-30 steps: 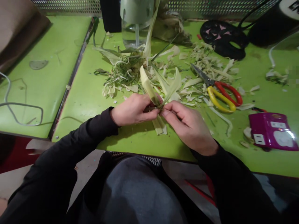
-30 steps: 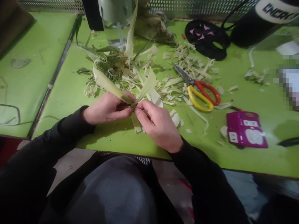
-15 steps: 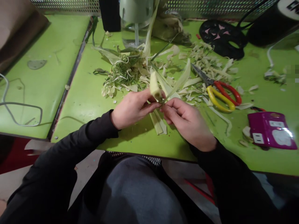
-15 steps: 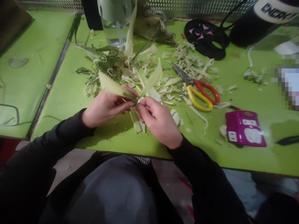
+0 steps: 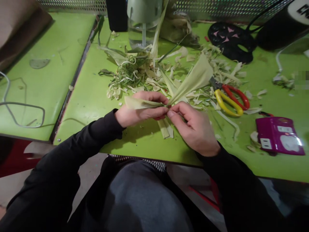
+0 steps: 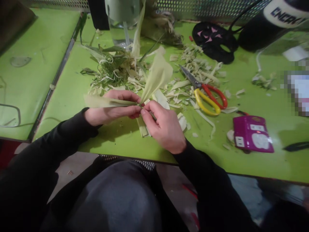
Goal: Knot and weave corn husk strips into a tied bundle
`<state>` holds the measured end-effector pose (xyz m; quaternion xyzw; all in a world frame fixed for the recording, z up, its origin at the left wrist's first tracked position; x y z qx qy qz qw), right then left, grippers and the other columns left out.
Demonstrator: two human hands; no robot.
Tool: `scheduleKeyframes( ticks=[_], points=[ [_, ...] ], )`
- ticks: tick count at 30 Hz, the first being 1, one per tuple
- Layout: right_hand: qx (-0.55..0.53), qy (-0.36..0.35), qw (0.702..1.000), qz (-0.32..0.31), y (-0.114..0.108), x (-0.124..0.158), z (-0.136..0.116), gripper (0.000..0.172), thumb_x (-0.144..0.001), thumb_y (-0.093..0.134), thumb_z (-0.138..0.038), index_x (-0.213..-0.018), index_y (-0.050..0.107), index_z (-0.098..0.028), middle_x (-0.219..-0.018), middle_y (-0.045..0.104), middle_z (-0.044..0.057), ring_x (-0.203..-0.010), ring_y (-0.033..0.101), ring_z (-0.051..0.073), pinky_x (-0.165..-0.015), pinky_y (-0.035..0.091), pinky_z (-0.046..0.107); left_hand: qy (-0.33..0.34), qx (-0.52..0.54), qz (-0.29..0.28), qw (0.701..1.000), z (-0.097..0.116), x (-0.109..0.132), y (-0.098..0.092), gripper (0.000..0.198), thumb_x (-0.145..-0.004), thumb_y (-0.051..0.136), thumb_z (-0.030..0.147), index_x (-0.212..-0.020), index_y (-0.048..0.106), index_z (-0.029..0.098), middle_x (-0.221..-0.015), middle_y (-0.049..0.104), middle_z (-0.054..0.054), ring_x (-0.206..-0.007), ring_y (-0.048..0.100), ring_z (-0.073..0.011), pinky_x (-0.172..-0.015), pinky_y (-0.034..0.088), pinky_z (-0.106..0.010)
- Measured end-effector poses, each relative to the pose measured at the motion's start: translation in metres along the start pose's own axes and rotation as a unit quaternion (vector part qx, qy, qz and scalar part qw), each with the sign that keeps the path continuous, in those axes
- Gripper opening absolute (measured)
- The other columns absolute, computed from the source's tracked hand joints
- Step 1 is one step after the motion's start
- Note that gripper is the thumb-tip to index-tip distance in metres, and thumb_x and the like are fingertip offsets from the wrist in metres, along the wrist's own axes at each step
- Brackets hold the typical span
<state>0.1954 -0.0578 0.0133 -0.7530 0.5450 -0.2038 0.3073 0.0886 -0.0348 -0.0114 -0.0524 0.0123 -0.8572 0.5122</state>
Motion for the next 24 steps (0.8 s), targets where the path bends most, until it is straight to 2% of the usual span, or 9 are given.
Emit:
scheduleKeyframes(
  ticks=[3,11,14,18,20,24],
  points=[
    [-0.013,0.006,1.000,-0.015,0.001,0.002,-0.001,0.017,-0.093,0.052,-0.033,-0.079,0.056,-0.024,-0.058,0.049,-0.003,-0.053,0.041,0.013,-0.053,0.032,0.028,0.000,0.017,-0.003,1.000,0.002,0.003,0.001,0.014,-0.081,0.067,0.022,-0.089,0.062,0.012,-0.066,0.064,0.000,-0.058,0.059,-0.0070,-0.056,0.049,-0.018],
    [-0.024,0.010,0.999,-0.027,0.000,0.007,0.000,0.021,-0.095,0.050,-0.037,-0.078,0.052,-0.025,-0.055,0.042,-0.004,-0.052,0.039,0.013,-0.052,0.031,0.029,0.028,-0.089,0.020,0.995,0.018,0.006,-0.005,0.010,-0.076,0.067,0.018,-0.084,0.063,0.013,-0.070,0.064,0.000,-0.060,0.058,-0.0077,-0.056,0.048,-0.019],
    [-0.026,0.010,0.999,-0.032,0.001,0.007,0.000,0.020,-0.094,0.051,-0.037,-0.078,0.052,-0.025,-0.055,0.042,-0.004,-0.053,0.040,0.013,-0.053,0.032,0.029,0.026,-0.096,0.023,0.995,0.020,0.005,-0.007,0.009,-0.075,0.068,0.016,-0.081,0.062,0.013,-0.068,0.063,0.001,-0.060,0.058,-0.0076,-0.055,0.047,-0.018],
    [-0.074,0.019,0.997,-0.034,0.002,0.002,0.005,0.022,-0.093,0.053,-0.036,-0.075,0.052,-0.023,-0.057,0.041,-0.004,-0.051,0.037,0.011,-0.052,0.031,0.029,-0.041,0.039,-0.001,0.998,0.005,0.003,-0.005,0.010,-0.078,0.068,0.015,-0.086,0.062,0.012,-0.070,0.067,0.000,-0.062,0.064,-0.0082,-0.062,0.054,-0.020],
    [-0.114,0.023,0.992,-0.040,0.000,-0.002,0.011,0.026,-0.095,0.051,-0.041,-0.077,0.054,-0.023,-0.061,0.047,-0.003,-0.054,0.041,0.012,-0.054,0.034,0.029,-0.089,0.117,-0.013,0.989,-0.004,0.002,-0.004,0.011,-0.080,0.064,0.010,-0.092,0.062,0.011,-0.076,0.071,-0.003,-0.069,0.068,-0.0098,-0.070,0.058,-0.023],
    [-0.152,0.023,0.988,-0.004,-0.013,-0.015,0.022,0.033,-0.095,0.050,-0.051,-0.103,0.063,-0.022,-0.090,0.065,0.004,-0.077,0.057,0.016,-0.069,0.044,0.031,-0.147,0.181,-0.043,0.972,-0.014,0.001,0.002,0.014,-0.081,0.058,0.002,-0.090,0.065,0.009,-0.076,0.073,-0.006,-0.069,0.069,-0.0101,-0.070,0.060,-0.022]
  ],
)
Point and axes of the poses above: each hand's wrist, its own x-axis away from the middle knuckle, its own y-axis out of the palm, z = x × y, the point moved 10 cm from there along -x, towards the middle knuckle
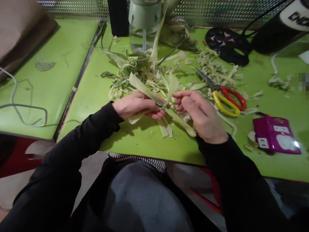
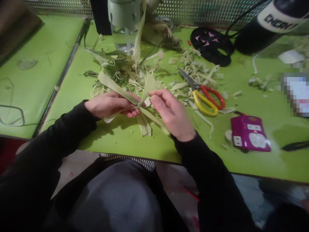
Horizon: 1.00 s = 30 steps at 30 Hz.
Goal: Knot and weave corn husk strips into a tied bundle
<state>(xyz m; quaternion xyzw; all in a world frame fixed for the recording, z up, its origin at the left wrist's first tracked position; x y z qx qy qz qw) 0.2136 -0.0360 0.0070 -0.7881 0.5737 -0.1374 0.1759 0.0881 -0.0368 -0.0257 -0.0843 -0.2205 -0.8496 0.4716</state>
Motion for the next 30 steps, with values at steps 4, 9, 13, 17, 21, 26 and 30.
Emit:
scheduleKeyframes(
  ticks=[4,9,13,17,21,26,30],
  points=[
    [-0.082,0.033,0.993,-0.082,0.022,-0.008,0.005,0.031,-0.084,0.067,-0.047,-0.103,0.068,-0.022,-0.102,0.070,0.005,-0.090,0.064,0.019,-0.078,0.051,0.033,-0.022,-0.028,-0.066,0.997,-0.010,-0.002,0.012,0.008,-0.085,0.065,0.011,-0.078,0.068,0.009,-0.074,0.072,-0.006,-0.063,0.067,-0.0084,-0.067,0.060,-0.021],
    [-0.188,0.075,0.973,-0.113,0.042,-0.016,0.005,0.021,-0.080,0.072,-0.035,-0.093,0.064,-0.022,-0.075,0.067,-0.001,-0.065,0.064,0.015,-0.064,0.055,0.033,-0.055,-0.056,-0.089,0.993,-0.020,-0.003,0.016,0.012,-0.086,0.067,0.014,-0.075,0.069,0.009,-0.065,0.069,-0.002,-0.058,0.064,-0.0058,-0.065,0.058,-0.018],
    [-0.166,0.030,0.984,-0.047,0.031,-0.024,0.000,0.013,-0.080,0.070,-0.032,-0.084,0.063,-0.021,-0.076,0.063,-0.002,-0.067,0.061,0.013,-0.063,0.054,0.030,-0.072,-0.019,-0.064,0.995,-0.021,-0.002,0.014,0.009,-0.087,0.065,0.014,-0.081,0.070,0.010,-0.065,0.069,-0.002,-0.058,0.065,-0.0056,-0.059,0.055,-0.015],
    [-0.167,0.045,0.985,0.014,0.024,-0.022,0.010,0.016,-0.079,0.071,-0.036,-0.082,0.061,-0.023,-0.076,0.059,-0.002,-0.065,0.058,0.013,-0.056,0.049,0.028,-0.091,0.017,-0.054,0.994,-0.027,-0.002,0.015,0.006,-0.084,0.071,0.016,-0.086,0.071,0.010,-0.072,0.073,-0.004,-0.058,0.066,-0.0063,-0.061,0.057,-0.016],
    [-0.194,0.079,0.977,0.035,0.026,-0.017,0.019,0.018,-0.078,0.071,-0.037,-0.082,0.058,-0.024,-0.073,0.056,-0.003,-0.058,0.054,0.012,-0.048,0.045,0.027,-0.105,0.034,-0.050,0.993,-0.034,-0.002,0.017,0.006,-0.083,0.072,0.015,-0.086,0.072,0.009,-0.081,0.076,-0.008,-0.059,0.067,-0.0066,-0.066,0.059,-0.019],
    [-0.236,0.098,0.966,0.031,0.032,-0.014,0.022,0.021,-0.076,0.075,-0.036,-0.081,0.058,-0.025,-0.066,0.053,-0.005,-0.047,0.047,0.009,-0.039,0.038,0.025,-0.117,0.033,-0.065,0.990,-0.040,-0.002,0.021,0.010,-0.082,0.073,0.016,-0.089,0.073,0.009,-0.085,0.077,-0.009,-0.061,0.068,-0.0074,-0.066,0.060,-0.020],
    [-0.262,0.080,0.961,0.028,0.032,-0.018,0.024,0.026,-0.075,0.078,-0.040,-0.079,0.058,-0.024,-0.059,0.050,-0.006,-0.041,0.043,0.008,-0.034,0.033,0.023,-0.106,0.035,-0.067,0.992,-0.039,-0.002,0.025,0.008,-0.086,0.068,0.013,-0.090,0.072,0.008,-0.085,0.076,-0.008,-0.062,0.068,-0.0065,-0.066,0.059,-0.019]
  ],
)
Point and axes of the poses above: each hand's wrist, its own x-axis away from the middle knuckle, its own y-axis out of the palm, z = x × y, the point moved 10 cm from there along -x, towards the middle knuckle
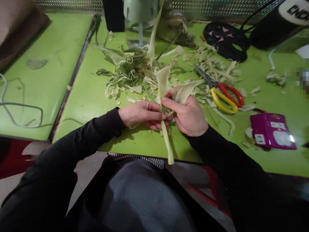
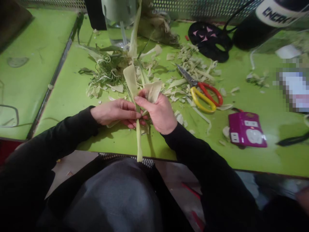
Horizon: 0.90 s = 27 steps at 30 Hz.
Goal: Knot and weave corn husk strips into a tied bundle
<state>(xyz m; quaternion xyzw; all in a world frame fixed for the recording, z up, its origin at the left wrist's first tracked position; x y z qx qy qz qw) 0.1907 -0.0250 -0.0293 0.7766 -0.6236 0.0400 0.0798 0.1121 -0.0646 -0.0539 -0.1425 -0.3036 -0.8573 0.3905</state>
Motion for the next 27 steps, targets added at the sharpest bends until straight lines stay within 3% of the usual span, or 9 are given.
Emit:
scheduleKeyframes(
  ticks=[3,8,14,20,27],
  points=[
    [0.005,-0.048,0.999,-0.010,-0.005,-0.005,-0.012,0.025,-0.078,0.076,-0.046,-0.084,0.062,-0.025,-0.062,0.053,-0.005,-0.045,0.047,0.009,-0.038,0.039,0.024,0.051,0.020,0.027,0.998,0.012,0.001,-0.001,0.010,-0.090,0.061,0.011,-0.087,0.069,0.007,-0.080,0.074,-0.007,-0.063,0.067,-0.0063,-0.068,0.058,-0.019],
    [0.059,-0.083,0.994,-0.044,-0.010,-0.005,-0.025,0.035,-0.085,0.065,-0.056,-0.093,0.068,-0.023,-0.081,0.064,0.001,-0.068,0.062,0.013,-0.058,0.053,0.027,0.105,0.072,0.084,0.988,0.027,0.004,-0.013,0.026,-0.094,0.043,0.006,-0.079,0.065,0.008,-0.080,0.073,-0.008,-0.069,0.068,-0.0087,-0.077,0.058,-0.023],
    [0.172,-0.137,0.975,-0.021,-0.021,-0.002,-0.037,0.026,-0.076,0.077,-0.043,-0.090,0.071,-0.022,-0.085,0.071,0.000,-0.077,0.066,0.016,-0.077,0.057,0.033,0.130,0.053,0.085,0.986,0.032,0.005,-0.017,0.019,-0.088,0.050,0.003,-0.080,0.066,0.009,-0.077,0.072,-0.004,-0.068,0.067,-0.0082,-0.081,0.057,-0.026],
    [0.259,-0.161,0.952,-0.023,-0.013,0.003,-0.048,0.019,-0.082,0.072,-0.040,-0.083,0.072,-0.021,-0.082,0.073,0.001,-0.076,0.068,0.018,-0.075,0.057,0.034,0.137,-0.014,0.131,0.982,0.033,0.009,-0.021,0.009,-0.088,0.062,0.016,-0.086,0.068,0.010,-0.071,0.068,0.000,-0.060,0.063,-0.0058,-0.064,0.054,-0.018],
    [0.261,-0.158,0.952,-0.005,-0.012,0.009,-0.048,0.020,-0.084,0.070,-0.040,-0.084,0.071,-0.020,-0.081,0.072,0.001,-0.075,0.067,0.018,-0.073,0.055,0.033,0.134,-0.026,0.103,0.985,0.033,0.008,-0.018,0.015,-0.089,0.059,0.013,-0.076,0.067,0.010,-0.057,0.063,0.002,-0.054,0.061,-0.0063,-0.060,0.052,-0.017]
  ],
)
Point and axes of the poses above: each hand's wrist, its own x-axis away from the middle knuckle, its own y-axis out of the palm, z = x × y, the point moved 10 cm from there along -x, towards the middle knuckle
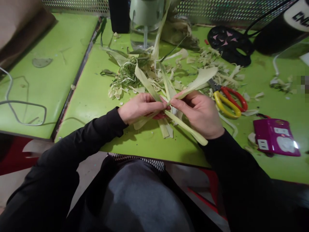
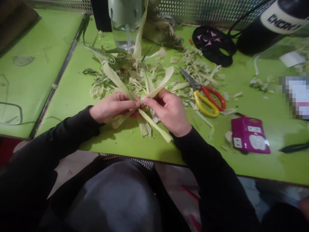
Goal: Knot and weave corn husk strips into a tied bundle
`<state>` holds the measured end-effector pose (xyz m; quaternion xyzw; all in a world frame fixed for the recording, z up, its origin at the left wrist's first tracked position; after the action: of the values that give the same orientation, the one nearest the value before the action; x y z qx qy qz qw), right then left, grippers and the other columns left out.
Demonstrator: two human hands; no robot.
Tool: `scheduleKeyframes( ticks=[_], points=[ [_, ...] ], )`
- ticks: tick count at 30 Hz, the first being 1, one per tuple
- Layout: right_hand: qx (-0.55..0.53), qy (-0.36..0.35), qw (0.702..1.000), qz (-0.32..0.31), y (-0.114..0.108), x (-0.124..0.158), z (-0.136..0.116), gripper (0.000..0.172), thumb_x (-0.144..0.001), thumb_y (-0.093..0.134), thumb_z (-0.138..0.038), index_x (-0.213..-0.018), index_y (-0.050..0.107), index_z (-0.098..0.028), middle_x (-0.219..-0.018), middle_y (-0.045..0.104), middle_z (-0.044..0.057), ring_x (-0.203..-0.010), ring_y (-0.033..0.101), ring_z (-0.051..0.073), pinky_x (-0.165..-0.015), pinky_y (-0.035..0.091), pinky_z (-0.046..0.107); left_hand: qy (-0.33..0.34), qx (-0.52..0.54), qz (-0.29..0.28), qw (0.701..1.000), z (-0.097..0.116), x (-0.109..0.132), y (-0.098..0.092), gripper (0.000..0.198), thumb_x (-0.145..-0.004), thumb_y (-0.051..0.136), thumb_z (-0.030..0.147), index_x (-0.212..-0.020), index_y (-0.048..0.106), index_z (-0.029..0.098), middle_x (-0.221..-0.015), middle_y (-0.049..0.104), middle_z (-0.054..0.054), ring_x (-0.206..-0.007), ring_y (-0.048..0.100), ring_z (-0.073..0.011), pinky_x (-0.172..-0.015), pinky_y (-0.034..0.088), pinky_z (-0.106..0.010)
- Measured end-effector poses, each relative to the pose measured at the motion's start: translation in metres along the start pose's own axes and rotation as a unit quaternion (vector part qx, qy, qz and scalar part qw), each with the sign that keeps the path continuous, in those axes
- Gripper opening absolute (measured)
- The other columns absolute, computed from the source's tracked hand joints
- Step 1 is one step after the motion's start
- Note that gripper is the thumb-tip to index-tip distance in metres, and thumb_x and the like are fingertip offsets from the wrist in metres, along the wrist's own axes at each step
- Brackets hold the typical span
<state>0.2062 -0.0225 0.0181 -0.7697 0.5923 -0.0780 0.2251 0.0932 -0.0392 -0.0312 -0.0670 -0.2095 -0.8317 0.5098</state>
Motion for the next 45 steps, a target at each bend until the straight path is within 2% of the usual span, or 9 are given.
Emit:
scheduleKeyframes(
  ticks=[9,13,18,24,28,36,40,43,45],
  points=[
    [-0.143,0.123,0.982,-0.025,0.002,-0.004,0.036,0.030,-0.077,0.076,-0.050,-0.077,0.069,-0.021,-0.073,0.069,0.000,-0.062,0.061,0.013,-0.057,0.050,0.027,-0.004,0.035,0.020,0.999,-0.004,-0.003,-0.007,0.018,-0.092,0.058,0.020,-0.084,0.069,0.008,-0.069,0.071,-0.004,-0.066,0.067,-0.0092,-0.074,0.056,-0.022],
    [-0.114,0.171,0.973,-0.107,0.004,-0.001,0.040,0.045,-0.080,0.064,-0.066,-0.079,0.068,-0.020,-0.074,0.067,0.003,-0.063,0.060,0.014,-0.056,0.047,0.028,-0.026,0.104,0.067,0.992,-0.006,-0.005,-0.015,0.024,-0.092,0.044,0.009,-0.090,0.068,0.007,-0.072,0.072,-0.006,-0.073,0.070,-0.0119,-0.085,0.057,-0.029],
    [-0.041,0.135,0.980,-0.141,0.001,-0.002,0.031,0.038,-0.074,0.076,-0.053,-0.091,0.072,-0.020,-0.085,0.071,0.003,-0.072,0.061,0.015,-0.068,0.047,0.028,0.031,0.080,0.026,0.996,0.007,-0.006,-0.014,0.013,-0.086,0.055,0.003,-0.090,0.067,0.008,-0.085,0.075,-0.006,-0.079,0.070,-0.0094,-0.091,0.054,-0.027],
    [-0.037,0.065,0.989,-0.128,0.003,-0.007,0.019,0.035,-0.081,0.069,-0.053,-0.079,0.069,-0.018,-0.072,0.068,0.001,-0.061,0.054,0.011,-0.061,0.044,0.026,0.049,0.003,0.010,0.999,0.006,-0.013,-0.016,0.005,-0.085,0.068,0.013,-0.084,0.064,0.010,-0.070,0.071,-0.001,-0.060,0.064,-0.0071,-0.065,0.053,-0.022],
    [-0.041,0.056,0.991,-0.115,0.010,-0.006,0.016,0.036,-0.079,0.070,-0.054,-0.079,0.068,-0.017,-0.070,0.066,0.000,-0.060,0.052,0.011,-0.059,0.043,0.026,0.085,-0.039,0.056,0.994,0.010,-0.016,-0.022,0.013,-0.078,0.075,0.013,-0.075,0.062,0.010,-0.062,0.064,0.003,-0.049,0.054,-0.0031,-0.050,0.043,-0.016],
    [-0.013,0.029,0.999,-0.030,0.009,-0.006,0.013,0.036,-0.080,0.067,-0.054,-0.082,0.067,-0.018,-0.074,0.065,0.000,-0.069,0.057,0.016,-0.068,0.045,0.029,0.145,-0.062,0.112,0.981,0.020,-0.012,-0.024,0.011,-0.077,0.073,0.011,-0.078,0.063,0.010,-0.060,0.060,0.005,-0.044,0.050,-0.0046,-0.045,0.042,-0.018],
    [0.083,-0.055,0.991,0.086,-0.020,-0.009,0.005,0.044,-0.079,0.068,-0.056,-0.102,0.064,-0.018,-0.098,0.068,0.008,-0.087,0.061,0.022,-0.080,0.049,0.038,0.120,0.022,0.102,0.987,0.014,-0.016,-0.023,0.006,-0.082,0.068,0.008,-0.080,0.063,0.008,-0.065,0.066,0.000,-0.051,0.058,-0.0063,-0.056,0.050,-0.020],
    [0.246,-0.220,0.909,0.253,-0.043,0.012,-0.030,0.041,-0.079,0.071,-0.050,-0.108,0.064,-0.022,-0.113,0.064,0.012,-0.108,0.057,0.030,-0.095,0.043,0.051,0.110,0.109,0.098,0.983,0.012,-0.015,-0.023,0.007,-0.085,0.067,0.009,-0.079,0.063,0.008,-0.067,0.069,-0.002,-0.055,0.062,-0.0068,-0.061,0.052,-0.022],
    [0.323,-0.308,0.844,0.299,-0.038,0.030,-0.047,0.025,-0.081,0.072,-0.042,-0.099,0.067,-0.027,-0.105,0.064,0.009,-0.104,0.057,0.029,-0.094,0.042,0.051,0.106,0.153,0.083,0.979,0.011,-0.013,-0.021,0.008,-0.087,0.064,0.010,-0.080,0.063,0.008,-0.071,0.071,-0.004,-0.057,0.064,-0.0069,-0.065,0.054,-0.022]
  ],
)
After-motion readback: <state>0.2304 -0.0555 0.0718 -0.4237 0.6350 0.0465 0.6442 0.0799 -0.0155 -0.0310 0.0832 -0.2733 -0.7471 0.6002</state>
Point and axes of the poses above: each hand's wrist, its own x-axis away from the middle knuckle, its own y-axis out of the palm, z = x × y, the point moved 10 cm from there along -x, towards the middle knuckle
